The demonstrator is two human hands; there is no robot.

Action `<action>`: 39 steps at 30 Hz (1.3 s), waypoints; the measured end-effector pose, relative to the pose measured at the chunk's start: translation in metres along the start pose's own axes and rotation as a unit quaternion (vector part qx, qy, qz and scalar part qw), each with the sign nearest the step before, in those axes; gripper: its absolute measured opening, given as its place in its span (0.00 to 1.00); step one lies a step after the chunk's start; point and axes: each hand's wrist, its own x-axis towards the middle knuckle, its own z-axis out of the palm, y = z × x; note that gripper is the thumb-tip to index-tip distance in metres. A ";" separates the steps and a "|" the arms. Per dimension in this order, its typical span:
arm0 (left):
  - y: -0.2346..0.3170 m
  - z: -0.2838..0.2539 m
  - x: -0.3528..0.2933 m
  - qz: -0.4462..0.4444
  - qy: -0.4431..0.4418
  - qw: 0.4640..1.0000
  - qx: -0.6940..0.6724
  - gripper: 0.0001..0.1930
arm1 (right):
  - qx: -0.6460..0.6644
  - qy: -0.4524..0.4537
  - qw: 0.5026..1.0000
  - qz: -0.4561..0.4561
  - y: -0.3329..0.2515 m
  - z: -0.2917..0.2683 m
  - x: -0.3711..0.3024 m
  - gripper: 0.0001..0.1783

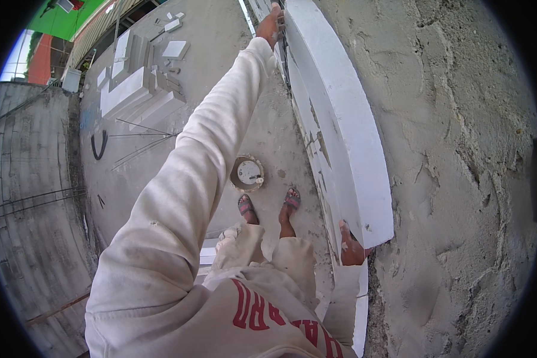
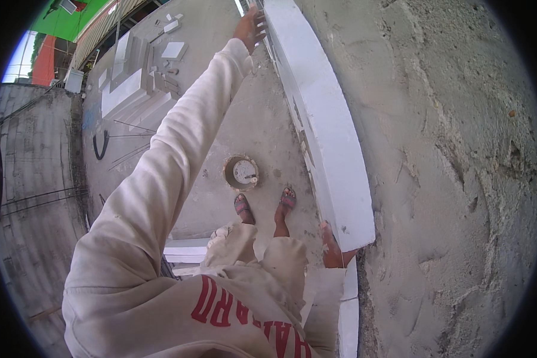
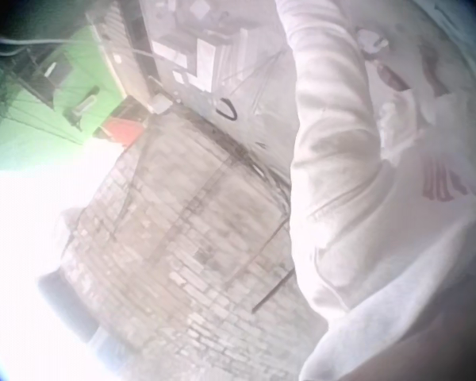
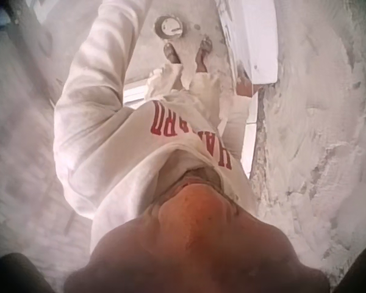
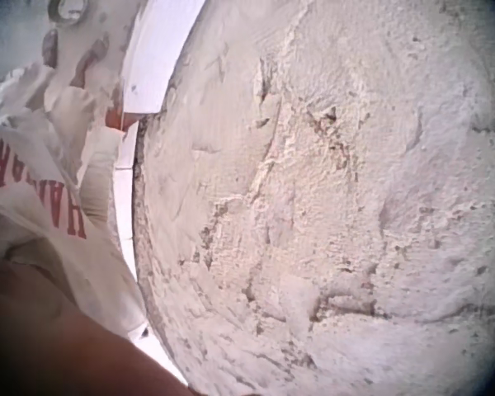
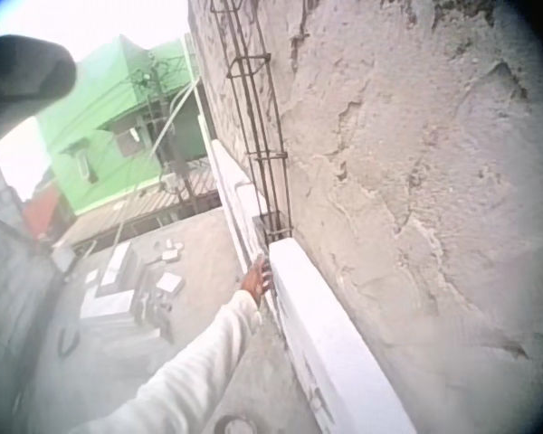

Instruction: The person applies mortar to a wall using a trowel and places white rectangular tiles onto the mortar, pressing them into place. The person repeatedly scoops mortar from a bucket and spreads it along the wall before positioning each tile.

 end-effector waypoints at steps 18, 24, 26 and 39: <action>-0.034 -0.019 0.055 0.029 -0.011 0.995 0.099 0.27 | -0.050 0.051 0.991 -0.114 -0.027 0.001 0.007 0.19; -0.072 -0.026 0.097 0.032 -0.065 0.995 0.075 0.33 | 0.037 0.051 0.997 0.038 -0.046 0.003 -0.002 0.36; -0.046 -0.047 0.078 -0.007 -0.044 0.994 0.101 0.34 | -0.079 0.063 0.986 -0.130 -0.035 0.001 0.006 0.36; 0.009 -0.015 0.011 0.031 -0.008 0.997 0.068 0.35 | -0.131 0.059 0.986 -0.081 -0.005 -0.002 0.007 0.35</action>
